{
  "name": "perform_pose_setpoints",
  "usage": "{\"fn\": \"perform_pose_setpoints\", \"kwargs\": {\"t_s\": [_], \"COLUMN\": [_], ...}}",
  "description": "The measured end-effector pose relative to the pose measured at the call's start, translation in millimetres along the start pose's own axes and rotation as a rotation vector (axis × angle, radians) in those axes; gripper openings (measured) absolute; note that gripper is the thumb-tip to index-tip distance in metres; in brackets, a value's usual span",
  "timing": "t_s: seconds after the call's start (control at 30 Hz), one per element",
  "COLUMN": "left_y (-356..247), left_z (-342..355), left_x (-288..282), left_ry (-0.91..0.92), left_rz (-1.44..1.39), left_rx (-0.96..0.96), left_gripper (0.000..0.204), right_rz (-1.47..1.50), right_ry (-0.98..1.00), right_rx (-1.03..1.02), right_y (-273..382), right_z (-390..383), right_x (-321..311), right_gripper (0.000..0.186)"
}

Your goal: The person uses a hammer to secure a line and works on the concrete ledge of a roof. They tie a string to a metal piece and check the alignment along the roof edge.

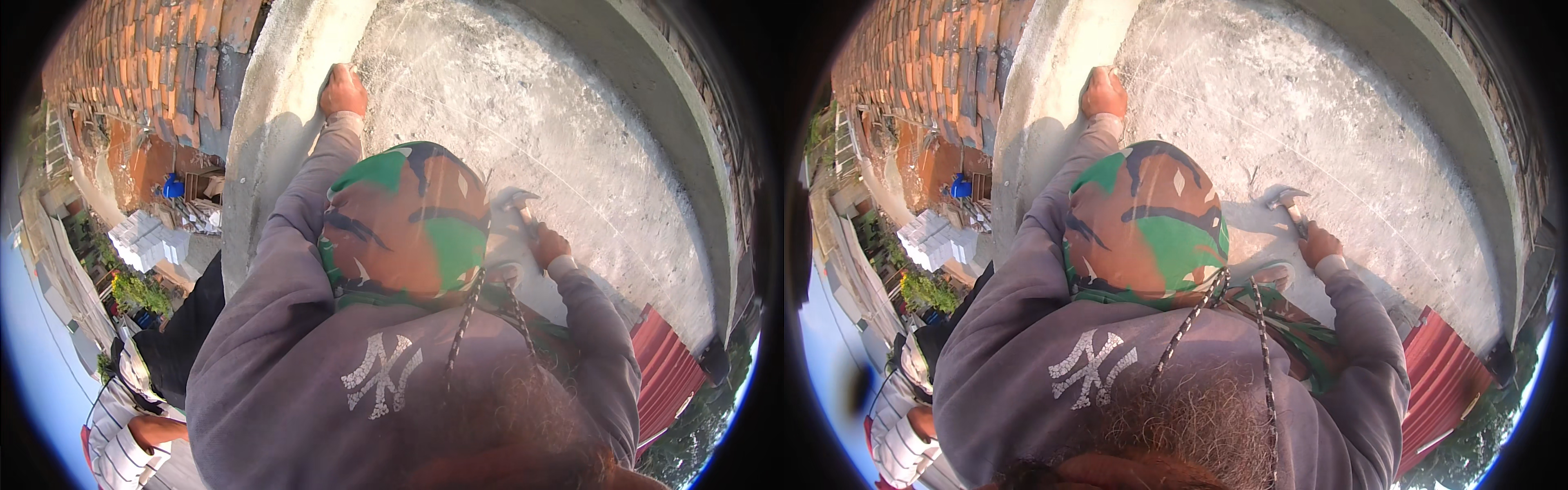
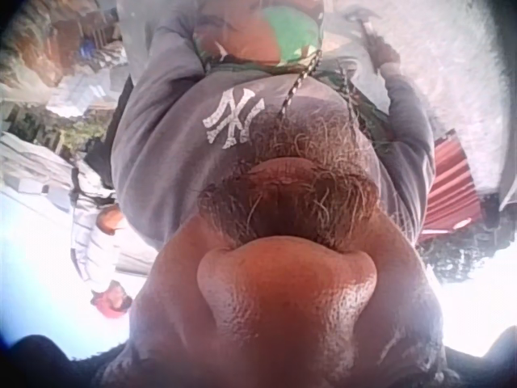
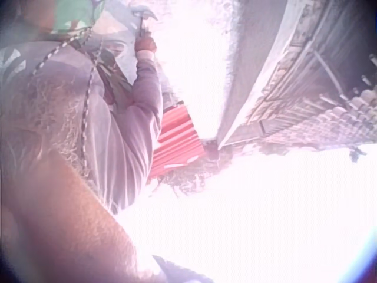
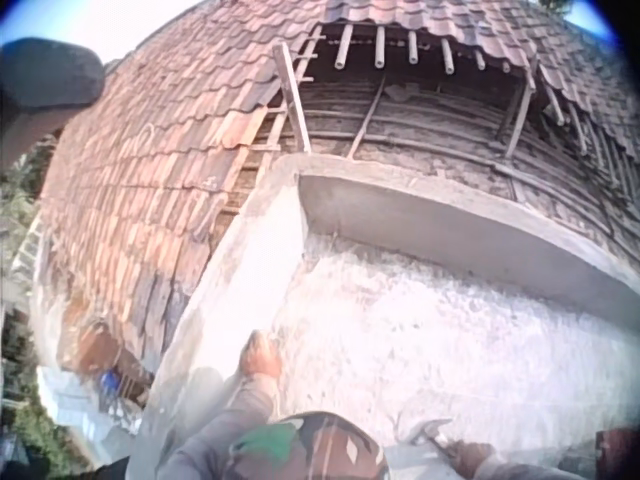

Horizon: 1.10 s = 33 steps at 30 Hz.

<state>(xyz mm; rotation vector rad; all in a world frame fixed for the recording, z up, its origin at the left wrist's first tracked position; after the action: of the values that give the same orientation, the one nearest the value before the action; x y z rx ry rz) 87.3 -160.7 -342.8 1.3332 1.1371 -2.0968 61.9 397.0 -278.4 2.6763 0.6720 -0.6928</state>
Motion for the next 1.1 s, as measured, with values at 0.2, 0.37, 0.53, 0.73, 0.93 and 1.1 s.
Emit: {"fn": "perform_pose_setpoints", "kwargs": {"t_s": [0.2, 0.37, 0.53, 0.73, 0.93, 1.1], "left_y": [-22, 10, -4, 2, 16, 17], "left_z": [0, -5, 2, -14, -25, -34], "left_x": [2, -3, 4, -5, -13, -15], "left_ry": [0.073, -0.013, 0.025, 0.016, 0.039, 0.075], "left_rz": [0.083, 0.100, 0.236, 0.170, 0.140, 0.106], "left_rx": [-0.075, -0.136, -0.081, -0.141, -0.165, -0.168], "left_gripper": [0.017, 0.023, 0.025, 0.024, 0.020, 0.020], "right_rz": [0.246, 0.223, 0.380, 0.345, 0.386, 0.424], "right_ry": [-0.086, -0.109, -0.171, -0.199, -0.101, -0.106], "right_rx": [0.036, -0.013, -0.013, -0.114, -0.234, -0.257], "right_y": [-15, -18, -12, -8, 12, 26], "right_z": [-26, -32, -51, -61, -66, -67], "right_x": [-6, -38, -14, -13, -31, -36], "right_gripper": [0.041, 0.035, 0.043, 0.039, 0.040, 0.041]}}
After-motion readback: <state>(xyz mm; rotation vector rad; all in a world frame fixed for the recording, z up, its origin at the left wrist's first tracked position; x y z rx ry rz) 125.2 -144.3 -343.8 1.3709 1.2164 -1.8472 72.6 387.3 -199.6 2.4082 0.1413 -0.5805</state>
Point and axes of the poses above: each hand's wrist, its own z-axis towards the middle knuckle, its own x-axis out of the palm, y = z × x, the point moved 1 cm from there along z, towards the middle knuckle, and after that the axes turned 12 degrees about -x, right-handed, at the moved point
